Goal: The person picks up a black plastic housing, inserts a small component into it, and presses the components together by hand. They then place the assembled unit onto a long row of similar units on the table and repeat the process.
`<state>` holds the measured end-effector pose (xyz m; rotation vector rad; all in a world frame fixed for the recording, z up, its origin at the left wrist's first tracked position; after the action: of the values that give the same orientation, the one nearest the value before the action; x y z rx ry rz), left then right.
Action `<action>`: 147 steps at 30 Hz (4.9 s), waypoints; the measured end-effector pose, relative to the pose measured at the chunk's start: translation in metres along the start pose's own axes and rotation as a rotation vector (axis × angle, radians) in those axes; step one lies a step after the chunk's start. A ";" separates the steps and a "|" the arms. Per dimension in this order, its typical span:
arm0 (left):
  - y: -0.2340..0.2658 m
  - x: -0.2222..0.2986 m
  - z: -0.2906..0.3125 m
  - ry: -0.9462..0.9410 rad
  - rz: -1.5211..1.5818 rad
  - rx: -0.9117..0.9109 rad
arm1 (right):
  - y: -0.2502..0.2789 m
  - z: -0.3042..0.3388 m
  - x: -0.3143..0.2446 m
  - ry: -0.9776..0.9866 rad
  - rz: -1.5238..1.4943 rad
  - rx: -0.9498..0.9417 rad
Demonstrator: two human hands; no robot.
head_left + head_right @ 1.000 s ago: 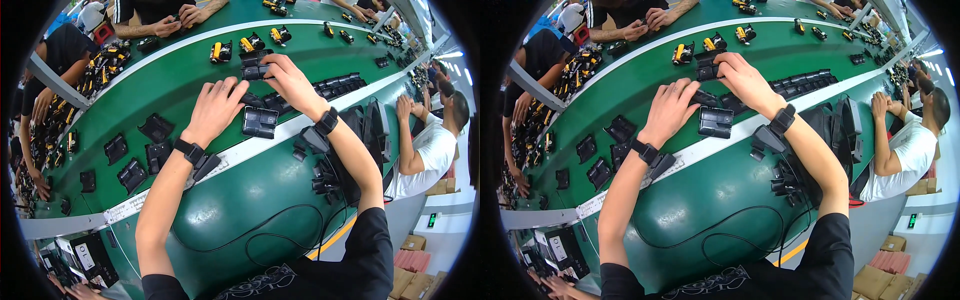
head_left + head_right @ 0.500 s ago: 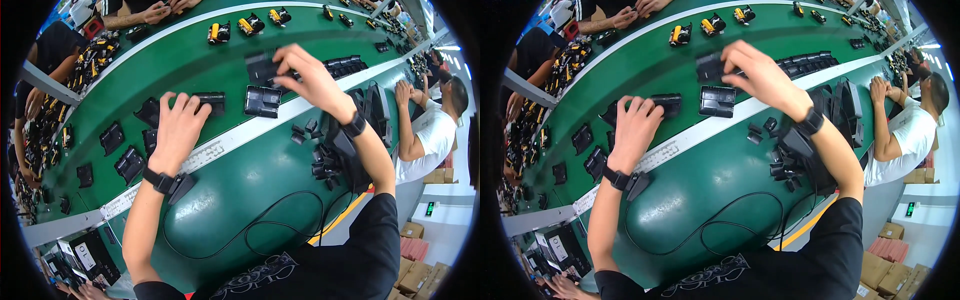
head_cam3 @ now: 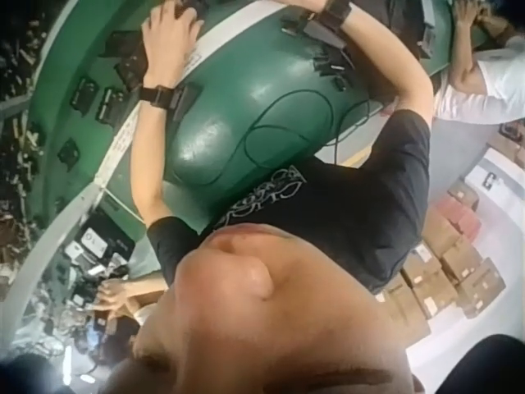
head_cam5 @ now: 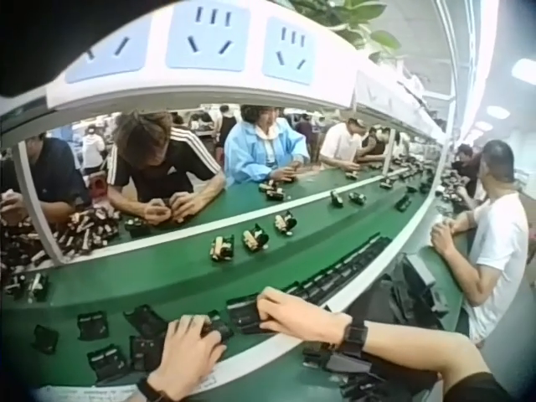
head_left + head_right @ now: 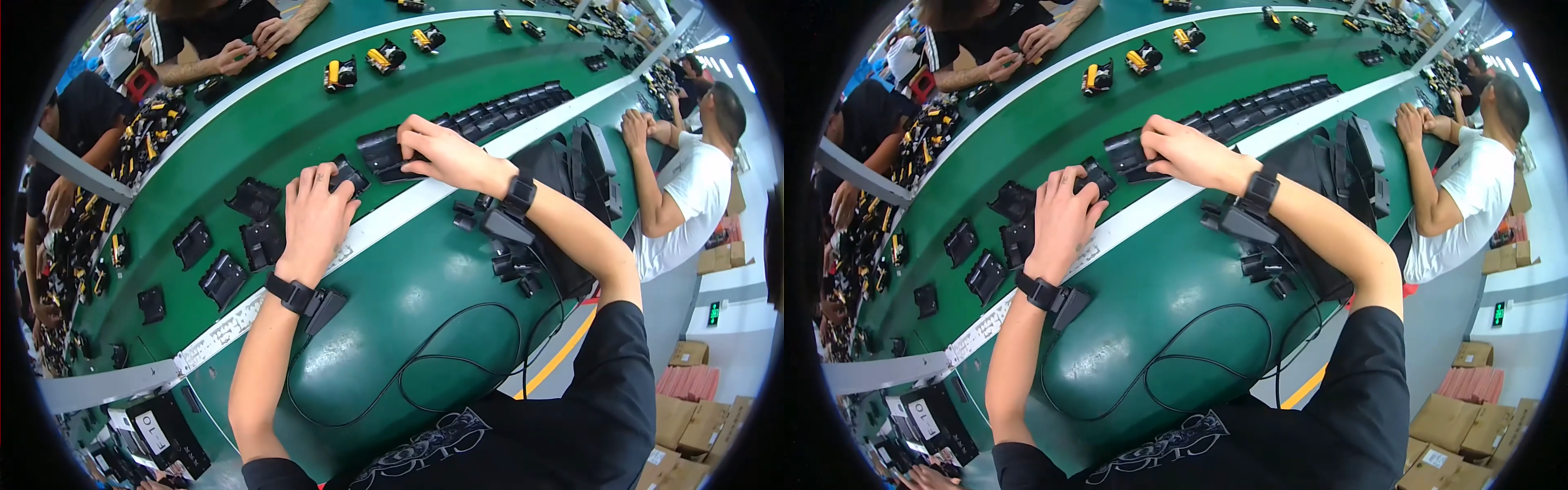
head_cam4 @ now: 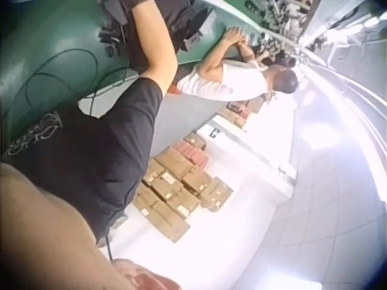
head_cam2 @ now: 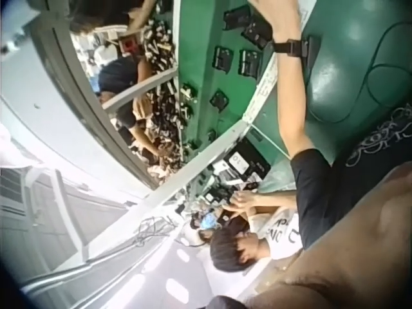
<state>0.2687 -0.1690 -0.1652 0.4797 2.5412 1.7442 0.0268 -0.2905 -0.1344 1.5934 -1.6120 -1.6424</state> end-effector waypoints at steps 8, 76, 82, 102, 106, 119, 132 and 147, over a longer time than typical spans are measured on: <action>-0.010 0.001 -0.010 -0.095 0.299 -0.023 | -0.005 0.022 -0.004 0.193 0.073 -0.023; 0.064 -0.068 0.132 0.072 -0.181 0.169 | -0.117 -0.173 -0.079 -0.209 0.383 -0.195; 0.067 -0.087 0.160 0.293 0.010 0.271 | -0.101 -0.159 -0.080 0.031 0.407 0.005; 0.049 -0.067 0.135 0.176 0.071 0.320 | -0.035 -0.070 -0.106 -0.012 0.356 0.066; 0.037 -0.070 0.124 0.132 0.027 0.255 | -0.041 -0.072 -0.114 0.137 0.381 0.153; 0.051 -0.121 0.162 0.212 -0.130 0.260 | -0.091 -0.074 -0.106 0.263 0.397 -0.007; 0.055 -0.119 0.165 0.100 -0.028 0.205 | -0.027 -0.050 -0.104 0.171 0.461 0.127; 0.013 -0.071 0.051 -0.018 0.041 0.074 | -0.042 0.071 -0.136 -0.229 0.499 -0.014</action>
<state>0.3496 -0.1370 -0.1836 0.5516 2.6094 1.6554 0.0278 -0.1315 -0.1273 0.9102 -1.9083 -1.5871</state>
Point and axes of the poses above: each hand's wrist, its own z-axis away from the middle knuckle, its own y-axis out of the back of the hand, x = y × z, the point moved 1 cm from there along -z, towards the middle knuckle, and after that the axes turned 4 degrees about y, right-handed, at the moved point
